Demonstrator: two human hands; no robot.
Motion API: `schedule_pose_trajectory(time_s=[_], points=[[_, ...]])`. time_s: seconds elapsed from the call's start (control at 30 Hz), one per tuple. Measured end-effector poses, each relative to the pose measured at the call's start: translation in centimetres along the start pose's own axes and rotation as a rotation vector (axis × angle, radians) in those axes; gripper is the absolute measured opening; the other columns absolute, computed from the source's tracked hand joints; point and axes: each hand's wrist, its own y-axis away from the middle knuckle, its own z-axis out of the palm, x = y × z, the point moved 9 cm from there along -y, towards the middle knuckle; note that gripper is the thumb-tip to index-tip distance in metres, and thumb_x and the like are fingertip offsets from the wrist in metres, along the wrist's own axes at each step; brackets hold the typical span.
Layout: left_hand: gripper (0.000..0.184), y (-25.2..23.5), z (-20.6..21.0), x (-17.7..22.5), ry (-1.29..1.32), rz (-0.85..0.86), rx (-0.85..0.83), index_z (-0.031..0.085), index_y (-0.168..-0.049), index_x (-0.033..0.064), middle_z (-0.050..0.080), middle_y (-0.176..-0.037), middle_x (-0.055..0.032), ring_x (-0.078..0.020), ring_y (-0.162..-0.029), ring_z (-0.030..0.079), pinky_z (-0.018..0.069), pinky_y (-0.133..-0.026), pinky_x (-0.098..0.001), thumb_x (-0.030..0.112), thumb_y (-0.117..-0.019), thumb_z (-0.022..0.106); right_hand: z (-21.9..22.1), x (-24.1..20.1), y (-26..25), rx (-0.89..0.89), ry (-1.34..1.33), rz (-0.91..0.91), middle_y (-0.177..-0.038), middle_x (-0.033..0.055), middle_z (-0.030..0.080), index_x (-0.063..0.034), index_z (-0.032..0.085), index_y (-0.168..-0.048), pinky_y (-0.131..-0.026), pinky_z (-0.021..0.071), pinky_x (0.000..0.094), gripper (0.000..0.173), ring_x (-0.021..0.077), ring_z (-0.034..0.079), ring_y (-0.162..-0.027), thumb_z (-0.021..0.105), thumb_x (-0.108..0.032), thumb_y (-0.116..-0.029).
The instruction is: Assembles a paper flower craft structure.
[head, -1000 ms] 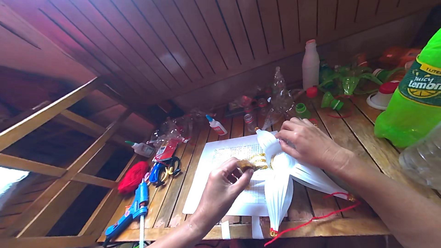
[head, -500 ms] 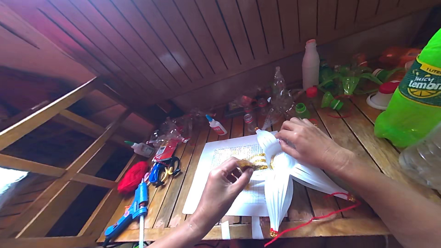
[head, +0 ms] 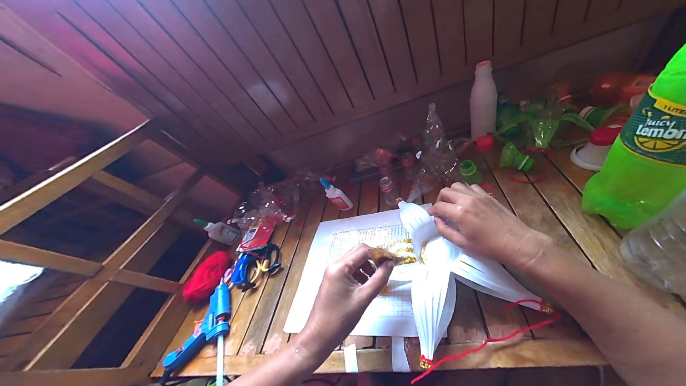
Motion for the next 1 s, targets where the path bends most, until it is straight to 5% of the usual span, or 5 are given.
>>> schedule_pose_trajectory(time_s=[1.0], points=[[0.014, 0.15, 0.13, 0.13, 0.003, 0.016, -0.013, 0.073, -0.095, 0.0033, 0.068, -0.084, 0.0045, 0.0053, -0.069, 0.063, 0.0538, -0.063, -0.0098, 0.016, -0.0921, 0.067, 0.05, 0.05, 0.0, -0.006, -0.01, -0.001, -0.09, 0.0133, 0.068, -0.0033, 0.076, -0.092, -0.074, 0.0485, 0.0466, 0.022, 0.0324, 0.065, -0.091, 0.057, -0.015, -0.0949]])
